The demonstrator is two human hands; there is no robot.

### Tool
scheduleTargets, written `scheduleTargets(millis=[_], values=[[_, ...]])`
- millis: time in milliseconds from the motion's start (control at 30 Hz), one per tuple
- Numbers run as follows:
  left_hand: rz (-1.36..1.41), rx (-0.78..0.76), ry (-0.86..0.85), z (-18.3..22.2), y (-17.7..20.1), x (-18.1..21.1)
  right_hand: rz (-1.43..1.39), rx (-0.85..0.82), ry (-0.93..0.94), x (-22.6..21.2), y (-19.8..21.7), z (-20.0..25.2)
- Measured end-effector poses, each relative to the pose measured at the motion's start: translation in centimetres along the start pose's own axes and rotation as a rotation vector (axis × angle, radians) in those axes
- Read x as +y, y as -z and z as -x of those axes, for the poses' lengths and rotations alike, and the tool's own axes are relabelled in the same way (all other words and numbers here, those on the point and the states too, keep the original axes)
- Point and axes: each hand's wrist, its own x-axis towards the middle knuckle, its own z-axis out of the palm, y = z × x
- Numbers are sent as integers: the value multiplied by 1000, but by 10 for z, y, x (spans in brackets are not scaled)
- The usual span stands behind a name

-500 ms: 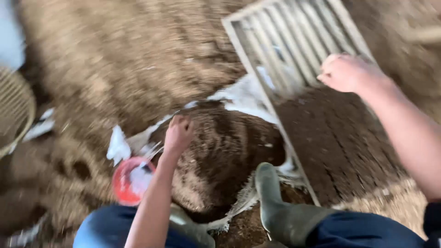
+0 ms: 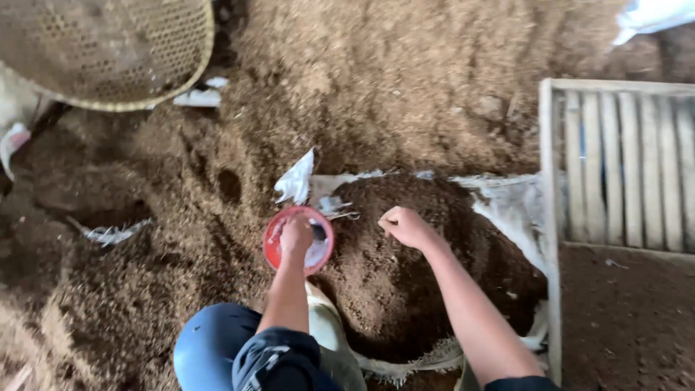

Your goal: Filling small plastic bags with soil or growing medium by hand from a large pile on the floor.

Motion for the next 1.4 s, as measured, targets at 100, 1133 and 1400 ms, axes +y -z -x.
scheduleTargets(millis=[100, 1133, 1400], values=[[-151, -31, 37, -27, -62, -46, -130, -80, -89, -15, -19, -6], [-72, 79, 136, -11, -50, -70, -107, -186, -145, 21, -69, -42], [452, 29, 57, 17, -11, -56, -124, -247, -101, 5, -99, -53]])
